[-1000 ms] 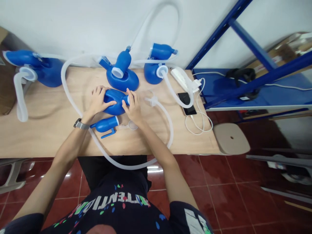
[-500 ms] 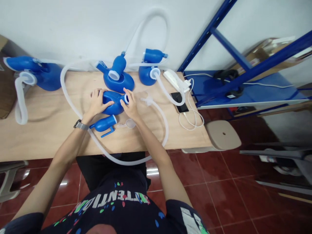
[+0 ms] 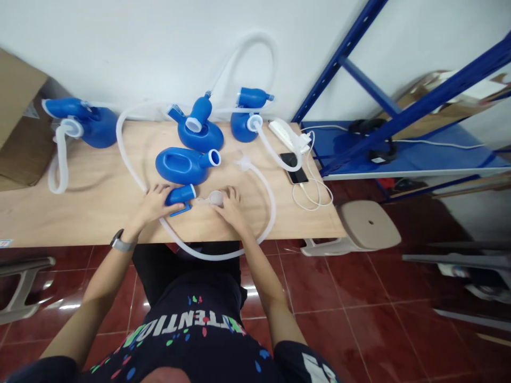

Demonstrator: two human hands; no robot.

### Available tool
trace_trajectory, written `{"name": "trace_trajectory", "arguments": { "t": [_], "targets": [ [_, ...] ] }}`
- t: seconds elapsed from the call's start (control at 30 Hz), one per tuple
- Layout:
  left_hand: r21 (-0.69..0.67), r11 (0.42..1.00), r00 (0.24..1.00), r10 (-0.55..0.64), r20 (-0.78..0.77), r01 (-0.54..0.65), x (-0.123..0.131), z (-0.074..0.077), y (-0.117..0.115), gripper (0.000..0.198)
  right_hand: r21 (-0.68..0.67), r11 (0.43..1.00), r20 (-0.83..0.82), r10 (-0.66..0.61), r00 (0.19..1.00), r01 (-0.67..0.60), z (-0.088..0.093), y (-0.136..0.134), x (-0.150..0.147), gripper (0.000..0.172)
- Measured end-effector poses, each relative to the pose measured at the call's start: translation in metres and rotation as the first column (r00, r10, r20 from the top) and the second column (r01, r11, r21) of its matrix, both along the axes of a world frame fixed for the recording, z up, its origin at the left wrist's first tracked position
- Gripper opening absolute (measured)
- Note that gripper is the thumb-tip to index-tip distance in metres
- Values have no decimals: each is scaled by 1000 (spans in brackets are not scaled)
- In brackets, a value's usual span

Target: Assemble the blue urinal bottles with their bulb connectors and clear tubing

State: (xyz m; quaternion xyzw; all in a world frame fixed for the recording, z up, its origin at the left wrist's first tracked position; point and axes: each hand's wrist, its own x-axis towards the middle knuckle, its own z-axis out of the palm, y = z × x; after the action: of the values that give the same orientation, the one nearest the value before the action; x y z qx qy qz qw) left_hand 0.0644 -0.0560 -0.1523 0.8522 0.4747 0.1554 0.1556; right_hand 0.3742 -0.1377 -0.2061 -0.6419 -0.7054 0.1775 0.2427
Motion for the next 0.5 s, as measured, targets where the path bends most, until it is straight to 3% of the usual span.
{"name": "trace_trajectory", "arguments": {
  "t": [0.13,0.23,0.33,0.43,0.5],
  "targets": [
    [-99,994,992,64,108,-53,-4,-12,-34,79,-16,999,-119,-48,992,46,11,0,-4,56],
    [-68,997,961,55,271,-38,-3,1,-44,79,87,995,-158,-31,987,46,27,1,-8,51],
    [-59,998,943,-1,332,22,0,21,-54,76,181,983,-225,28,974,14,41,-2,-16,51],
    [-76,997,925,1,381,30,8,30,-68,74,249,958,-332,221,917,-141,52,-7,-24,52],
    [-106,994,893,50,447,-3,13,29,-76,74,285,910,-391,398,829,-302,60,-11,-28,57]
  ]
}}
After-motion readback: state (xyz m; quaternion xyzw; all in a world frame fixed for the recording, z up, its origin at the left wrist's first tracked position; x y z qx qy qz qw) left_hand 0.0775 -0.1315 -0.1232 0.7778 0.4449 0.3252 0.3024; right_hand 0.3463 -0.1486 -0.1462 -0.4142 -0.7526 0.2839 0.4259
